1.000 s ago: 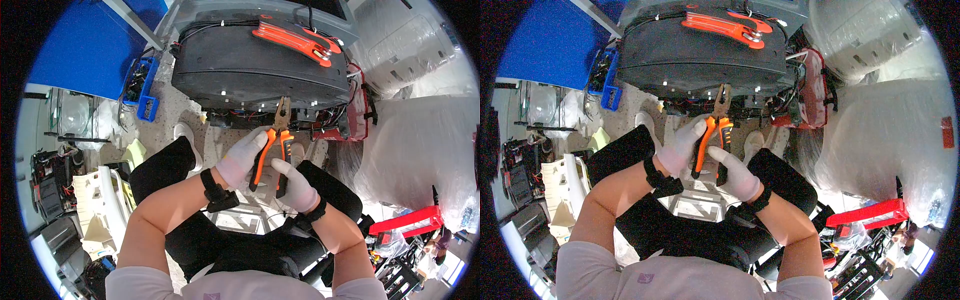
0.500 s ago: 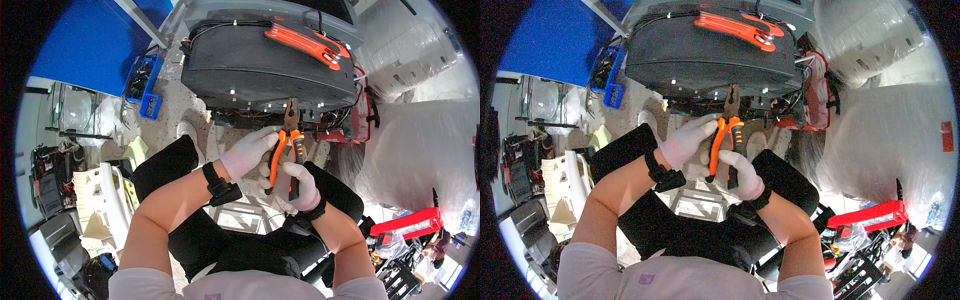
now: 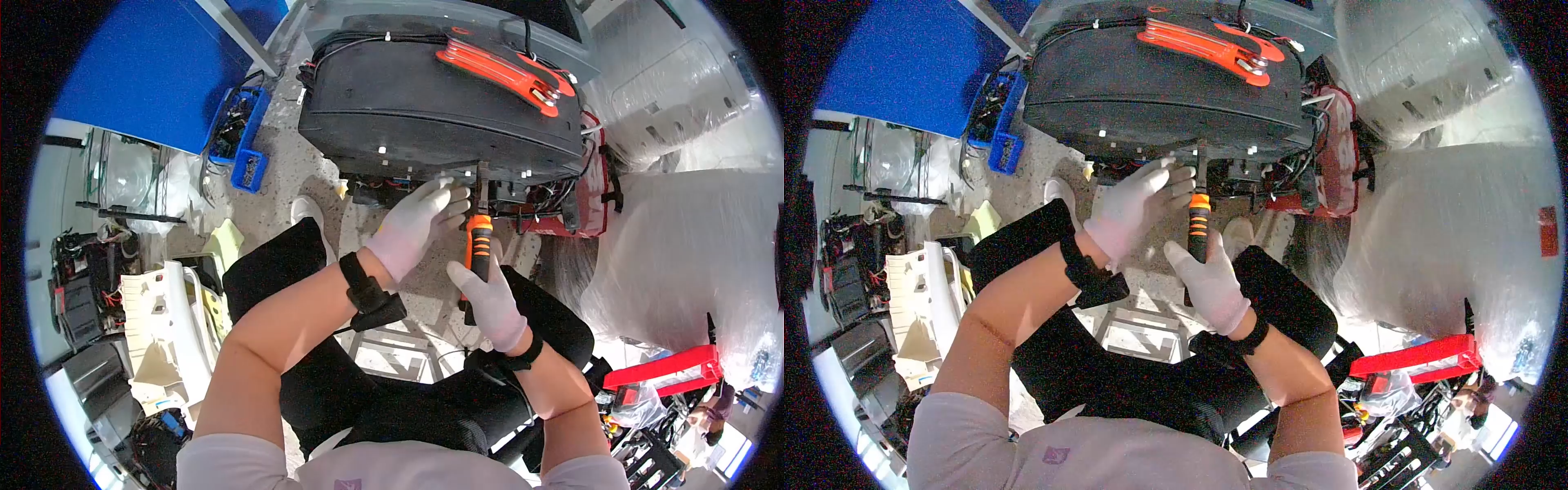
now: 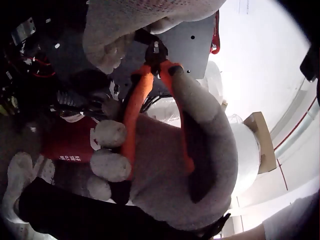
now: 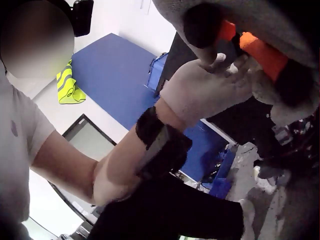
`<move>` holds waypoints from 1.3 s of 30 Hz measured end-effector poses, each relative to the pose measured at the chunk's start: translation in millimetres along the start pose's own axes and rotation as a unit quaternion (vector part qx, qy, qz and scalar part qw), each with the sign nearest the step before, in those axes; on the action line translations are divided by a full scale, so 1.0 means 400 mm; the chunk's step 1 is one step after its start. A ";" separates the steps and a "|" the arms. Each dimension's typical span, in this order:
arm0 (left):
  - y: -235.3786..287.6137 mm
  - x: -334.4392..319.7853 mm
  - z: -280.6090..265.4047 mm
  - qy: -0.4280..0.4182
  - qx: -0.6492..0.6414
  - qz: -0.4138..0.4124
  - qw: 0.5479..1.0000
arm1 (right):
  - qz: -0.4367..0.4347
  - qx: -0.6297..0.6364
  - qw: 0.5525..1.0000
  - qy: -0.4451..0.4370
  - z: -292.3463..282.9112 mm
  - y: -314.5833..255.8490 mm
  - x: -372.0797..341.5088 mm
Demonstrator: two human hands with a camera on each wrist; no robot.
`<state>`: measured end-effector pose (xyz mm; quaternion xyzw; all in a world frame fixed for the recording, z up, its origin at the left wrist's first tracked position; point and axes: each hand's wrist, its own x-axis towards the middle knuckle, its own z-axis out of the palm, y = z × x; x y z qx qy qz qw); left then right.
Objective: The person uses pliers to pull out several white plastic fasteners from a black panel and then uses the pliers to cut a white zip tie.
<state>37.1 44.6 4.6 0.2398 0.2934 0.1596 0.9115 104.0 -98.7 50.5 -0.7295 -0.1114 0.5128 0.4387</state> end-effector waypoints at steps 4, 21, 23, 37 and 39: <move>0.009 0.030 -0.001 -0.037 -0.075 0.005 0.996 | 0.029 0.089 0.993 -0.072 -0.007 0.006 -0.001; 0.028 0.086 0.046 -0.085 -0.157 -0.096 0.979 | 0.054 0.217 0.948 -0.225 -0.048 0.010 -0.034; 0.022 0.093 0.038 -0.093 -0.186 -0.110 0.972 | 0.046 0.229 0.949 -0.214 -0.058 0.010 -0.040; 0.031 0.075 0.071 -0.029 -0.076 -0.087 0.993 | -0.024 0.187 0.969 -0.159 -0.123 0.000 -0.063; 0.024 0.078 0.076 -0.019 -0.082 -0.078 0.993 | -0.032 0.204 0.965 -0.164 -0.128 -0.014 -0.067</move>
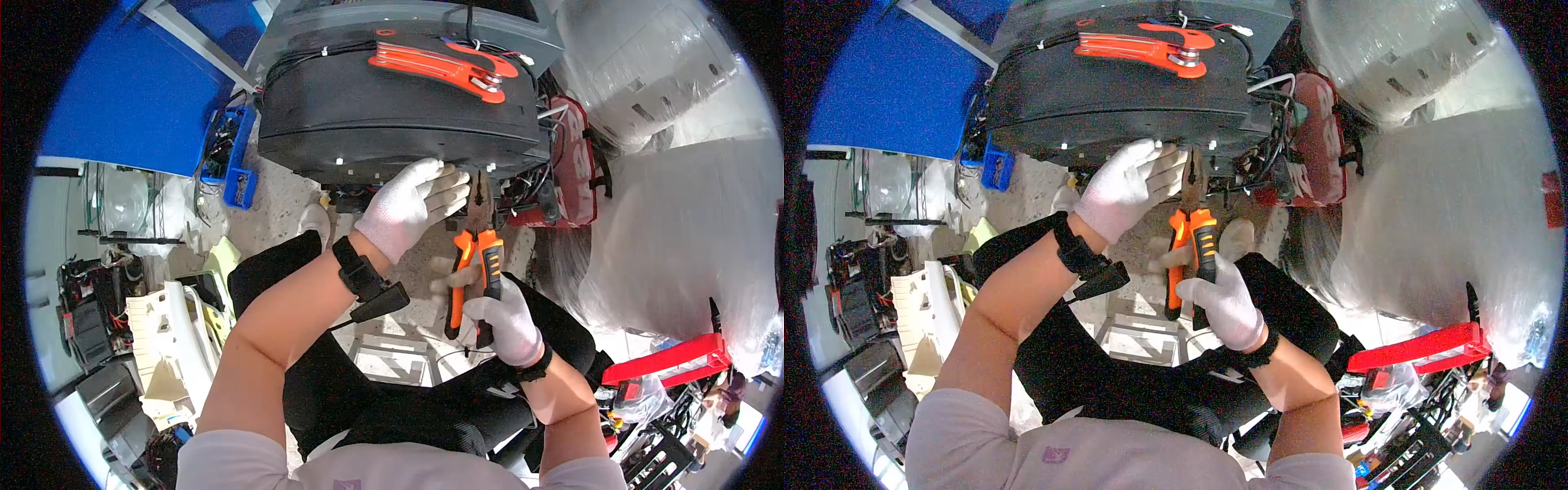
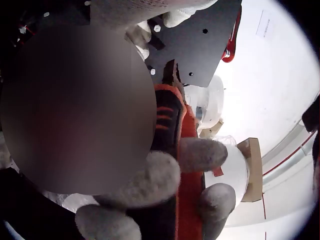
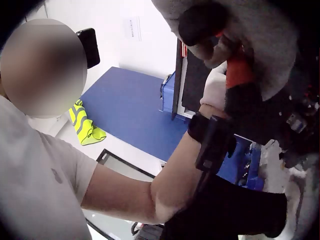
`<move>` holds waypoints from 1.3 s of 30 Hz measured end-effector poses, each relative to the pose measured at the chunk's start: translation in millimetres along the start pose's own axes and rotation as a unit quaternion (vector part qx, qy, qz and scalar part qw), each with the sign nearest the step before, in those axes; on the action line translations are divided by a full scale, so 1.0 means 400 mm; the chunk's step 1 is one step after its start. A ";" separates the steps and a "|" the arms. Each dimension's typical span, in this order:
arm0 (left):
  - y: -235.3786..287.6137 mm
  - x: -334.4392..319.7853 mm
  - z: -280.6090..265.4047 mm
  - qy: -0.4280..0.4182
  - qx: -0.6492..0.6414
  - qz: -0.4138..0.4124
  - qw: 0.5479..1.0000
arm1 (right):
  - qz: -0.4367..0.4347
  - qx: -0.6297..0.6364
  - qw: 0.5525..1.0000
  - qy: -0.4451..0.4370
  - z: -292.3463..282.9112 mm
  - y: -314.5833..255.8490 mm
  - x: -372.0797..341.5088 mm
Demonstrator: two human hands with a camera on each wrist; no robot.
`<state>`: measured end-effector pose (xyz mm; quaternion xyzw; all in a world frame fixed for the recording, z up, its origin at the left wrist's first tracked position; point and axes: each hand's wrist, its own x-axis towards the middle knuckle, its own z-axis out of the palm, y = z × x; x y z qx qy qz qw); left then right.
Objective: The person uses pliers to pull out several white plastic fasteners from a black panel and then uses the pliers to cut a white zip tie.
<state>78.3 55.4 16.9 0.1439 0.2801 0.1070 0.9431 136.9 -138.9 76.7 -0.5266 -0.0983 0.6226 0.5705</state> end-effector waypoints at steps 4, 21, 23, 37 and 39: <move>-0.009 0.017 -0.015 0.013 0.032 0.019 0.999 | -0.029 0.024 0.999 -0.011 0.006 -0.007 -0.002; -0.042 0.052 -0.056 -0.173 -0.162 -0.003 0.972 | 0.002 0.096 0.995 -0.025 -0.035 0.019 0.007; -0.045 0.054 -0.056 -0.230 -0.191 -0.019 0.954 | -0.002 0.092 0.996 -0.020 -0.040 0.021 0.007; -0.014 0.011 0.027 0.145 0.239 0.127 0.952 | 0.000 -0.130 0.988 0.084 -0.012 -0.013 -0.009; -0.015 0.002 0.045 0.148 0.236 0.142 0.950 | 0.024 -0.158 0.984 0.077 -0.010 -0.016 -0.012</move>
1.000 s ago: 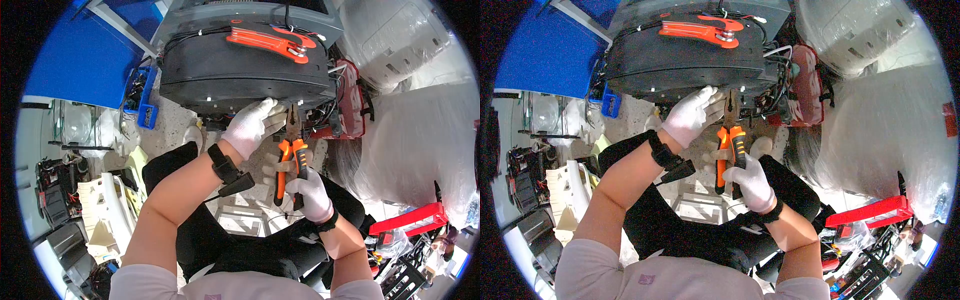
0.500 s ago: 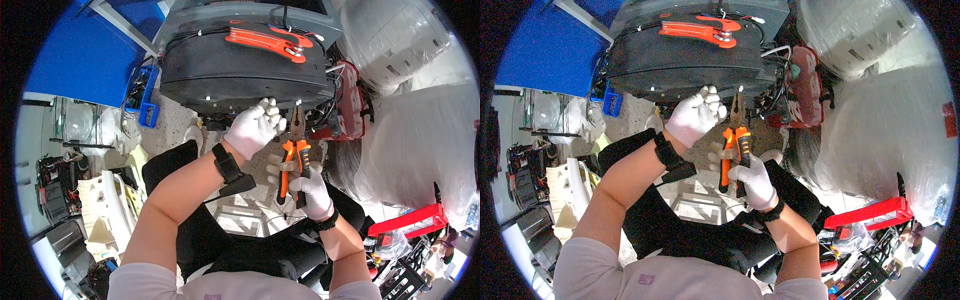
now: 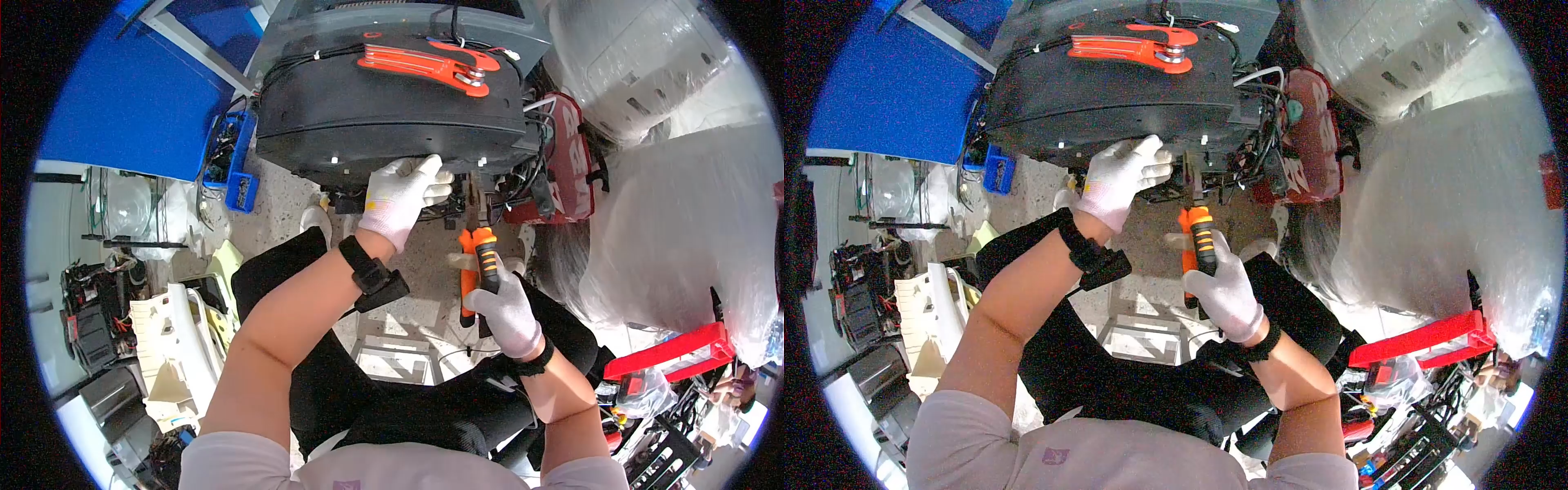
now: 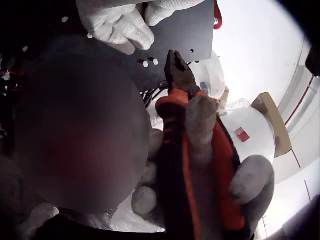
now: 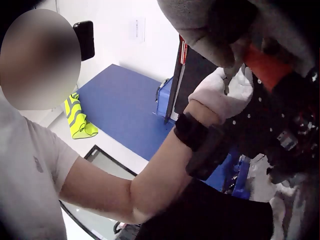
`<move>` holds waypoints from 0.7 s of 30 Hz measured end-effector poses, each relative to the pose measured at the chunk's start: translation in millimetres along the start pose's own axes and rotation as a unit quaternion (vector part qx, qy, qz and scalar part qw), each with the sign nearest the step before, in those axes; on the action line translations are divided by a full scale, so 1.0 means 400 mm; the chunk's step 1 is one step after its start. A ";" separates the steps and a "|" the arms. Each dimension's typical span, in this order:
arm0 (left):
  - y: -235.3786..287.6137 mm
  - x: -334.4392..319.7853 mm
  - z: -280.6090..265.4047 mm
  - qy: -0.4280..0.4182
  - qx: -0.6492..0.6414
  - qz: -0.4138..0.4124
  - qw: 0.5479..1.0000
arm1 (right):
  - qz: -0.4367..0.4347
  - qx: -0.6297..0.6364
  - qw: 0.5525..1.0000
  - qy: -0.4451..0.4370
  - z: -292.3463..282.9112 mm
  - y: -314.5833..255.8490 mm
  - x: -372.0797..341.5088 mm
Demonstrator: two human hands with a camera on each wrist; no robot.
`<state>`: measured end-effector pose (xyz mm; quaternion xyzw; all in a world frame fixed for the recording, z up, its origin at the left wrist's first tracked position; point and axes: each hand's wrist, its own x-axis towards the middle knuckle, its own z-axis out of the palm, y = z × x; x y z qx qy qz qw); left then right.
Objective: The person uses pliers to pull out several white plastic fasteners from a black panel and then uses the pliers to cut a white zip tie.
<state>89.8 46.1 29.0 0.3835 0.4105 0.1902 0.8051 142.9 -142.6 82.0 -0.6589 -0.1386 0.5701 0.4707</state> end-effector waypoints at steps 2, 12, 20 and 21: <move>0.000 -0.005 0.006 0.006 -0.005 0.013 1.000 | -0.079 -0.001 0.997 0.016 0.006 0.019 0.007; -0.049 0.039 -0.040 -0.118 -0.171 -0.061 0.976 | -0.030 -0.018 0.998 -0.049 0.009 -0.014 0.001; -0.086 0.093 -0.082 -0.295 -0.311 -0.126 0.895 | 0.067 0.118 0.982 -0.129 -0.007 -0.008 0.020; -0.090 0.090 -0.078 -0.293 -0.341 -0.128 0.884 | 0.067 0.118 0.982 -0.129 -0.005 -0.009 0.021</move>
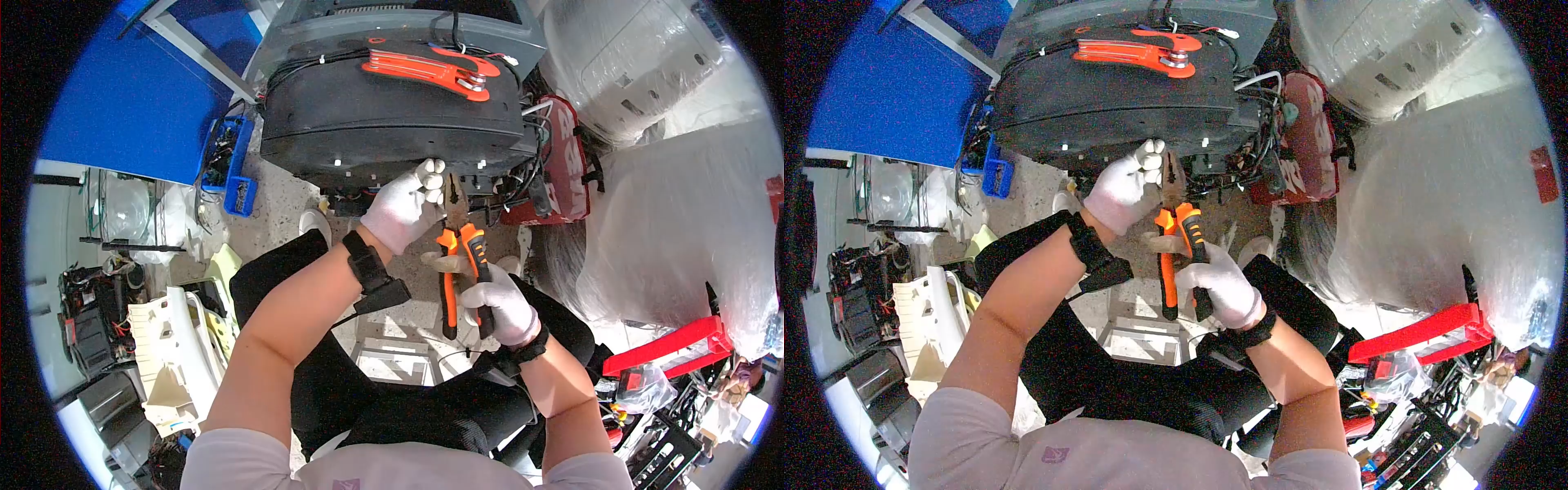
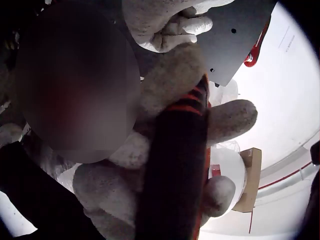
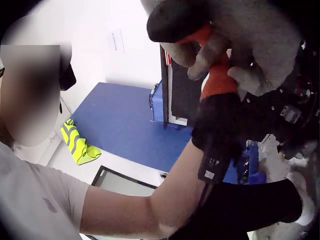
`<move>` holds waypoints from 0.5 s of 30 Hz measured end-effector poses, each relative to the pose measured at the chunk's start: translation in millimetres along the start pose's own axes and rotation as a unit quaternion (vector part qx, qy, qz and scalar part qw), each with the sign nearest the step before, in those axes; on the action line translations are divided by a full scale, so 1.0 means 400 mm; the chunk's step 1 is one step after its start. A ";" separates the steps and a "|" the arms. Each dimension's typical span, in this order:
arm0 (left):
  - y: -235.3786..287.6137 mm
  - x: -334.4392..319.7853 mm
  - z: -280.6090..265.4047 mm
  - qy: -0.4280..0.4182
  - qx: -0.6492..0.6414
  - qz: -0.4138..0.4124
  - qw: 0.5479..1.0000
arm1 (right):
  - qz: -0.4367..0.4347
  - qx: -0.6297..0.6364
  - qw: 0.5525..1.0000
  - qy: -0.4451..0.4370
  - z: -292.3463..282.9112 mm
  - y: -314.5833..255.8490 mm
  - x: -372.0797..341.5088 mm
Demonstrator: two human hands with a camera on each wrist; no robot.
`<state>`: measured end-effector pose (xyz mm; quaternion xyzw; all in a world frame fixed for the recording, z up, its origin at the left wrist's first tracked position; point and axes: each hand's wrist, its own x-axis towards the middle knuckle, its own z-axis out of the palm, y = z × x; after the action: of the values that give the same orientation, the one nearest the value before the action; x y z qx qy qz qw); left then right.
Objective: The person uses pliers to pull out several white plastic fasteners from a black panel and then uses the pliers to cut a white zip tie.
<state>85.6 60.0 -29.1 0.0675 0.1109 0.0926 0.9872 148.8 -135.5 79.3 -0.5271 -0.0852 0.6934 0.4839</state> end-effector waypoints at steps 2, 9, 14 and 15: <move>-0.004 -0.007 0.006 -0.005 -0.032 0.006 0.999 | -0.060 0.028 0.998 0.000 0.003 0.000 0.002; -0.026 -0.031 0.114 0.233 0.186 0.109 0.948 | -0.116 0.008 0.993 -0.014 -0.018 0.027 0.015; -0.029 -0.021 0.121 0.261 0.342 0.177 0.885 | -0.117 -0.041 0.992 0.022 -0.010 0.024 0.015; -0.027 -0.021 0.112 0.260 0.355 0.165 0.883 | -0.116 -0.041 0.992 0.022 -0.006 0.022 0.016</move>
<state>89.6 42.8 14.5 0.4044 0.3759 0.2228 0.8035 145.9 -136.4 68.6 -0.5479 -0.1635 0.6166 0.5412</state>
